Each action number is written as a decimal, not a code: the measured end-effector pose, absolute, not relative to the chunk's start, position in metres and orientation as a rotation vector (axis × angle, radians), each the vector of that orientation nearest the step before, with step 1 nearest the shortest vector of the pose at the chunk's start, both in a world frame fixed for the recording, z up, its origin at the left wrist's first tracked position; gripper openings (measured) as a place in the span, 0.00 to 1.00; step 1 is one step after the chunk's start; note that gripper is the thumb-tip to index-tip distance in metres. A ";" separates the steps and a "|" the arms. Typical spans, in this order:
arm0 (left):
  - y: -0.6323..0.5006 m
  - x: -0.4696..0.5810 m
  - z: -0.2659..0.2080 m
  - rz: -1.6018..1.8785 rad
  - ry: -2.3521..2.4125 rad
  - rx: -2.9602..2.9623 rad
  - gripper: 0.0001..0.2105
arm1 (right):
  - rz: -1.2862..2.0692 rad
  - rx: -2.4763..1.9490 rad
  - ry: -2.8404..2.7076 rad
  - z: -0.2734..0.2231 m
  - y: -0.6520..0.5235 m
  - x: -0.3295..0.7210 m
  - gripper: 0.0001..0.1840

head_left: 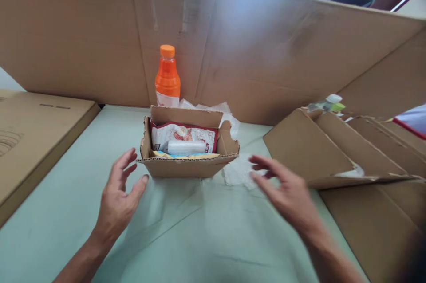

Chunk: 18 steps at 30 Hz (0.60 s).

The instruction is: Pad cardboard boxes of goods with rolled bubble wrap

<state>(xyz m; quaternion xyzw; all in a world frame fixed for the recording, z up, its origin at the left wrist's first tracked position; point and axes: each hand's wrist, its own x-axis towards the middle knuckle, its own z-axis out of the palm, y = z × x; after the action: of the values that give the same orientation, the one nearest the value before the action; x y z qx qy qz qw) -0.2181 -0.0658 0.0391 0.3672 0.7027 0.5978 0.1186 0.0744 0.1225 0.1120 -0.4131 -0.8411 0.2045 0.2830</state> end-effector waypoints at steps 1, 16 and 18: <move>-0.059 -0.219 0.035 1.741 1.967 0.997 0.29 | 0.685 -1.092 -2.267 0.092 0.118 0.066 0.26; -0.158 -0.199 0.033 1.890 2.117 0.549 0.28 | 0.958 -0.769 -2.126 0.043 0.006 0.020 0.29; -0.165 -0.195 0.028 1.806 2.151 0.731 0.27 | 0.911 -0.768 -2.133 0.049 0.002 0.026 0.31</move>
<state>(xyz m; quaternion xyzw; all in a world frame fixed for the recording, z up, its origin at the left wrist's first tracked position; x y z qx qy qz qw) -0.1949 -0.1651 0.0280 0.2500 0.7358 0.6179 0.1195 0.0256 0.0022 0.0486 -0.2953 -0.8203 0.3504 0.3424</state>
